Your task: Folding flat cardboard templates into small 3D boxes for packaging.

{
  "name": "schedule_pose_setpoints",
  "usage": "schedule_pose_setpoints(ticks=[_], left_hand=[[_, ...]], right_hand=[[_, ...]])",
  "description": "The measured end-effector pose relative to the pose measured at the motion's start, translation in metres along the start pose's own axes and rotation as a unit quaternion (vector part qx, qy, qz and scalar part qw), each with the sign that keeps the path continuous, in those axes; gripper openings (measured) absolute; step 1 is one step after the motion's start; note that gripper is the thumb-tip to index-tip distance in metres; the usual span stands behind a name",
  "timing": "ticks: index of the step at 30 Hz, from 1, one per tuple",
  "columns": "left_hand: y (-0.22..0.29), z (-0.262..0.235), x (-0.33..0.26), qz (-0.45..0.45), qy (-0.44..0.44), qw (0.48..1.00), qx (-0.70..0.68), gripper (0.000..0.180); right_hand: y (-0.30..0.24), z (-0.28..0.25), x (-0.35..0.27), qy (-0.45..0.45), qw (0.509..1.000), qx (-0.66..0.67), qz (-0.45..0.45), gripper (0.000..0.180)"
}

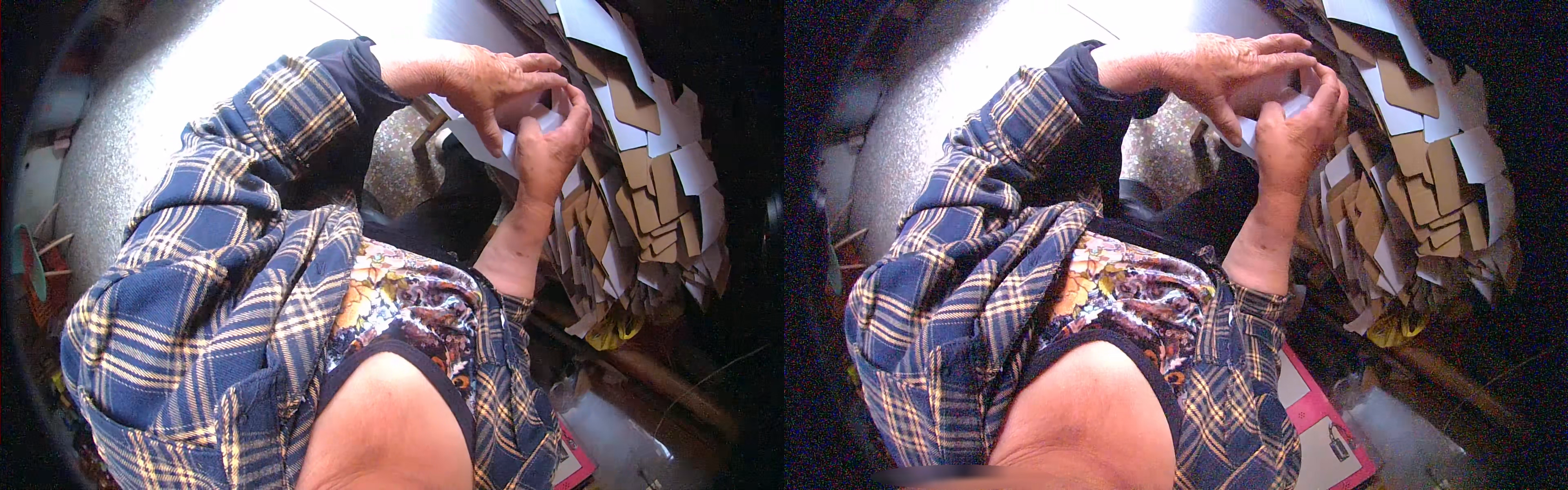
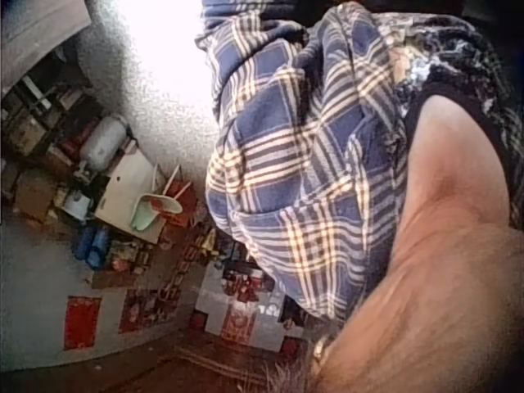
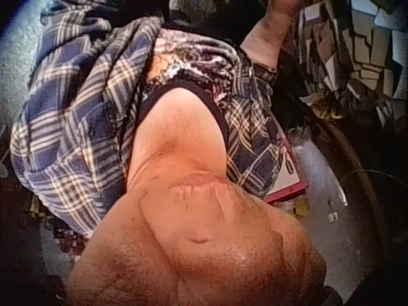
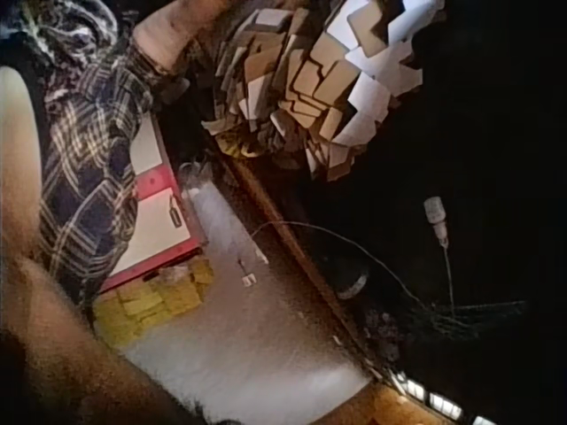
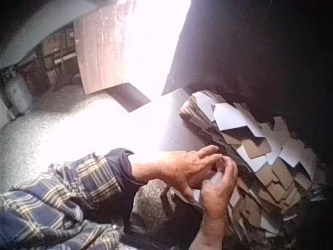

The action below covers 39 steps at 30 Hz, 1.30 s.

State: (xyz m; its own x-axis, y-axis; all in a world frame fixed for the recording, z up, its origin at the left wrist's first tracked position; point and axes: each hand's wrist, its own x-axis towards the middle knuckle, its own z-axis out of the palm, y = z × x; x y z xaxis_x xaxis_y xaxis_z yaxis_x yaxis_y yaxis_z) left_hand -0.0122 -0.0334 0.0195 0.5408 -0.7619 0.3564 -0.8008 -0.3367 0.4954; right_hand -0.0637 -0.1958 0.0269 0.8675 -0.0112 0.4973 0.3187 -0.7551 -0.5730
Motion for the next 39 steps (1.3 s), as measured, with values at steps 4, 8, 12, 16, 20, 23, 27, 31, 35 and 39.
schedule_pose_setpoints(ticks=[4,8,12,16,20,23,27,31,35,39], left_hand=[[0.000,0.003,0.003,-0.003,0.010,1.000,0.012,0.121],[0.005,0.002,0.005,-0.006,-0.016,1.000,0.011,0.121],[0.002,0.005,0.000,-0.006,-0.004,1.000,0.005,0.121],[0.003,0.001,-0.004,-0.020,-0.028,0.999,-0.010,0.122],[0.007,0.006,0.002,-0.010,-0.004,1.000,0.005,0.117],[0.003,0.009,-0.006,0.017,0.046,0.999,-0.022,0.106],[-0.003,0.010,-0.002,0.006,0.072,0.997,-0.012,0.085],[0.005,0.013,0.000,-0.055,0.048,0.997,0.002,0.082],[0.005,0.016,-0.002,-0.060,0.038,0.997,-0.033,0.075],[-0.002,0.020,0.000,-0.009,0.105,0.994,-0.036,0.064]], right_hand=[[-0.008,0.003,0.002,0.005,0.991,-0.121,-0.050,0.061],[-0.006,0.008,0.002,-0.002,0.983,-0.171,-0.072,0.059],[-0.002,0.005,0.001,-0.039,0.980,-0.190,-0.036,0.058],[-0.004,0.004,0.000,-0.056,0.978,-0.200,-0.029,0.060],[-0.001,-0.002,0.001,-0.054,0.977,-0.203,-0.034,0.058],[0.004,0.001,0.002,-0.062,0.975,-0.211,-0.042,0.056],[0.010,-0.006,0.009,-0.082,0.985,-0.127,-0.078,0.056],[0.016,-0.018,0.005,-0.101,0.990,-0.044,-0.089,0.059],[0.024,-0.007,0.003,-0.086,0.990,-0.056,-0.093,0.058],[0.006,0.001,0.001,-0.029,0.984,-0.164,-0.062,0.054]])
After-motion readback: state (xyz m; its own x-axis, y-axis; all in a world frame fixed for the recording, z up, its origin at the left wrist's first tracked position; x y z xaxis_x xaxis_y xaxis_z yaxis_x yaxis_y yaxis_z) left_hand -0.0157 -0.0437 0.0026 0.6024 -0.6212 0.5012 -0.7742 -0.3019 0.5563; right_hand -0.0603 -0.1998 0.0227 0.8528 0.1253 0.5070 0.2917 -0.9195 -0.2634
